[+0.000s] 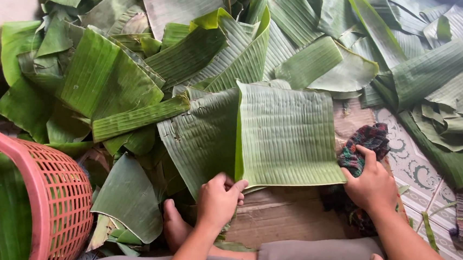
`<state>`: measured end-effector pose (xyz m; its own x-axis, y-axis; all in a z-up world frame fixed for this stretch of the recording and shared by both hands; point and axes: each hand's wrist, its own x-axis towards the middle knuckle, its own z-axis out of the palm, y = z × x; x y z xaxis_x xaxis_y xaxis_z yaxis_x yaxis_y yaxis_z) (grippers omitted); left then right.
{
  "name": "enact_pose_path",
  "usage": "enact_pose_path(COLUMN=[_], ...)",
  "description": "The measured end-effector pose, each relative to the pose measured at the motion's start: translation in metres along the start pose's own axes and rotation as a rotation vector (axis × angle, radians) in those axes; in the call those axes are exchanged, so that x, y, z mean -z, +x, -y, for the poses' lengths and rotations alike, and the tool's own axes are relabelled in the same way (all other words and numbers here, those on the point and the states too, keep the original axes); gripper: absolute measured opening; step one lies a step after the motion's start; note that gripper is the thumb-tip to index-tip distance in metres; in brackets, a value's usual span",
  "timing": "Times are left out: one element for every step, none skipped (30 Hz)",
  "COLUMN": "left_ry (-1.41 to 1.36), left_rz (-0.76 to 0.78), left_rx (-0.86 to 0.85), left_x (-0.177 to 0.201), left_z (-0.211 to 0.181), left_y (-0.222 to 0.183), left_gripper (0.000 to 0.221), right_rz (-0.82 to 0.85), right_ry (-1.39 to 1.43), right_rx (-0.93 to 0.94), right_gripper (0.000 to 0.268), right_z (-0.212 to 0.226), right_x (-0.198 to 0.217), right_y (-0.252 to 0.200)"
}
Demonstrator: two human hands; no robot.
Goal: A person sitting on the floor cleans banana leaves by wiping them individually with a cloth and stacking them.
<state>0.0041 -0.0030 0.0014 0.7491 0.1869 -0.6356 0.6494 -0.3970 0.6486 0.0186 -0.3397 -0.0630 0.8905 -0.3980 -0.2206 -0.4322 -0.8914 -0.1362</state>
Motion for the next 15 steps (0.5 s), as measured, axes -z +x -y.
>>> enact_pose_path(left_ry=[-0.001,0.091,0.183,0.185,0.1,0.012,0.012,-0.053,-0.119,-0.12,-0.084,-0.047,-0.049,-0.031,-0.013], left_rz=[-0.004,-0.025,-0.047,-0.051,-0.045,-0.033,-0.031,-0.014,0.004,0.008,0.018,0.026,0.027,0.044,0.062], left_rx=[0.0,-0.043,-0.086,-0.079,-0.067,-0.058,-0.054,-0.071,-0.088,-0.089,-0.098,-0.106,-0.106,-0.107,-0.108], left_x=[-0.004,-0.006,-0.008,-0.009,-0.009,-0.012,-0.012,-0.014,-0.015,-0.016,-0.017,-0.017,-0.018,-0.019,-0.019], left_z=[0.003,0.005,0.007,0.005,0.004,0.002,0.008,0.012,0.015,0.017,0.019,0.021,0.024,0.027,0.03], left_y=[0.001,0.004,0.007,0.007,0.007,0.008,0.01,0.013,0.015,0.017,0.018,0.019,0.021,0.023,0.024], left_gripper=[0.028,0.032,0.036,0.036,0.032,0.029,0.029,0.027,0.025,0.025,0.025,0.026,0.026,0.026,0.027], right_rz=[0.0,0.01,0.02,0.026,0.029,0.029,0.033,0.041,0.049,0.046,0.038,0.031,0.03,0.029,0.029], right_ry=[0.001,-0.014,-0.03,-0.028,-0.027,-0.03,-0.033,-0.029,-0.024,-0.027,-0.033,-0.038,-0.039,-0.026,-0.012], right_rx=[0.004,-0.005,-0.014,-0.009,-0.019,-0.034,-0.034,-0.037,-0.04,-0.043,-0.031,-0.018,-0.018,-0.017,-0.016], right_gripper=[0.074,0.074,0.073,0.073,0.076,0.078,0.078,0.08,0.081,0.081,0.078,0.076,0.076,0.074,0.073], right_z=[-0.001,-0.001,-0.001,0.0,0.001,-0.001,0.0,0.001,0.001,0.001,0.001,0.002,0.003,0.004,0.005], right_x=[0.001,0.0,-0.001,-0.001,-0.002,-0.001,-0.001,0.0,0.001,0.002,0.002,0.002,0.004,0.005,0.006], right_y=[0.001,0.002,0.002,0.003,0.003,0.004,0.002,0.002,0.002,0.002,0.001,0.001,0.0,0.0,-0.001])
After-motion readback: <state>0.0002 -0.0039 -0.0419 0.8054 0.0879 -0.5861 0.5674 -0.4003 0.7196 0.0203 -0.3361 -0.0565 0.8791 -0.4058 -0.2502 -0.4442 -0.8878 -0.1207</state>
